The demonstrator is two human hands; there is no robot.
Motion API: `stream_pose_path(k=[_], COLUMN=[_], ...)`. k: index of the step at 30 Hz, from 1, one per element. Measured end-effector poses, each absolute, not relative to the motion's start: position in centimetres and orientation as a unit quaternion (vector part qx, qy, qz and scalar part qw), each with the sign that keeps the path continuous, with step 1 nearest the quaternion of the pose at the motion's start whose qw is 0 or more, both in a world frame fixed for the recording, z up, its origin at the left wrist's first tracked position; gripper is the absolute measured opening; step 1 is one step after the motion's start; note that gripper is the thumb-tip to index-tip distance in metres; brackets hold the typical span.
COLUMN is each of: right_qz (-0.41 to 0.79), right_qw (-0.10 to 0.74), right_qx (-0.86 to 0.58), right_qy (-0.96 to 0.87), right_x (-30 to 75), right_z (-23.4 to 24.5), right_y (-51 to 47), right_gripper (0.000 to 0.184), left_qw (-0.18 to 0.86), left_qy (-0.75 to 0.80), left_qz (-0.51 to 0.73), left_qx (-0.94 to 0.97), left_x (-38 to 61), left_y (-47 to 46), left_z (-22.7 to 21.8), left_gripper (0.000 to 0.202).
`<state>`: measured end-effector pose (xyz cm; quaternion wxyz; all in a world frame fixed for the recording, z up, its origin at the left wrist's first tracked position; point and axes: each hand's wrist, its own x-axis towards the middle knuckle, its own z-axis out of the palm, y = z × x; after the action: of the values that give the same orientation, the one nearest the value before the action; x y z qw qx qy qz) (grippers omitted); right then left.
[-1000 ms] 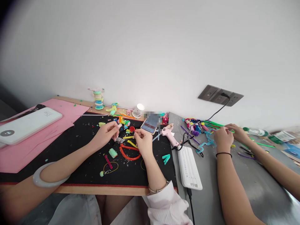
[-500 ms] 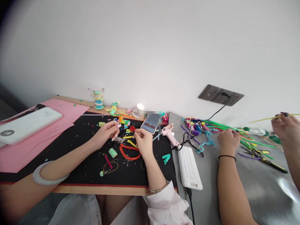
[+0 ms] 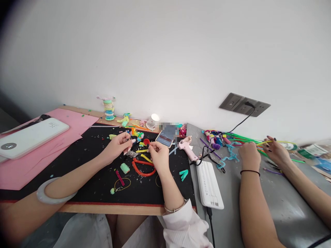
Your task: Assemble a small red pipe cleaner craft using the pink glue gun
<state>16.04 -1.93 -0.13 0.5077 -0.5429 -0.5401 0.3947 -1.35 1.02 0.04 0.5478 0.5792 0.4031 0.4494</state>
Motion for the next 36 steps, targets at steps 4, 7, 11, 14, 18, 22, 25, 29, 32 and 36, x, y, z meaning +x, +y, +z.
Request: stream_pose_path(k=[4, 7, 11, 14, 18, 22, 25, 29, 32, 36], right_qz=[0.397, 0.397, 0.397, 0.398, 0.396, 0.392, 0.392, 0.393, 0.393, 0.393], right_qw=[0.511, 0.512, 0.511, 0.511, 0.512, 0.514, 0.514, 0.515, 0.514, 0.514], right_qx=[-0.542, -0.540, -0.542, -0.539, -0.538, -0.540, -0.541, -0.540, -0.540, -0.540], right_qy=[-0.536, -0.536, -0.536, -0.538, -0.540, -0.539, -0.538, -0.537, -0.538, -0.539], right_x=[16.05, 16.05, 16.10, 16.15, 16.17, 16.15, 16.14, 16.10, 16.09, 16.10], right_z=[-0.15, -0.16, -0.24, -0.36, -0.45, -0.41, -0.38, -0.37, -0.35, -0.32], right_y=[-1.96, -1.93, -1.88, -1.84, -1.78, -1.80, -1.84, -1.83, -1.80, -1.79], right_gripper=[0.022, 0.022, 0.021, 0.021, 0.021, 0.020, 0.020, 0.018, 0.018, 0.018], left_qw=[0.551, 0.547, 0.554, 0.588, 0.629, 0.597, 0.560, 0.525, 0.508, 0.505], left_qy=[0.382, 0.377, 0.373, 0.370, 0.363, 0.371, 0.388, 0.415, 0.426, 0.426], left_qz=[0.452, 0.457, 0.466, 0.475, 0.462, 0.465, 0.468, 0.471, 0.474, 0.477], left_qx=[0.588, 0.591, 0.580, 0.540, 0.509, 0.538, 0.563, 0.575, 0.579, 0.580], left_x=[-1.54, -1.65, -1.72, -1.73, -1.68, -1.60, -1.61, -1.71, -1.75, -1.71], left_y=[1.00, 0.96, 1.08, 1.31, 1.50, 1.38, 1.25, 1.21, 1.24, 1.24], left_z=[-0.04, -0.01, -0.11, -0.38, -0.55, -0.34, -0.24, -0.35, -0.42, -0.32], left_gripper=[0.027, 0.027, 0.029, 0.032, 0.034, 0.031, 0.029, 0.027, 0.027, 0.025])
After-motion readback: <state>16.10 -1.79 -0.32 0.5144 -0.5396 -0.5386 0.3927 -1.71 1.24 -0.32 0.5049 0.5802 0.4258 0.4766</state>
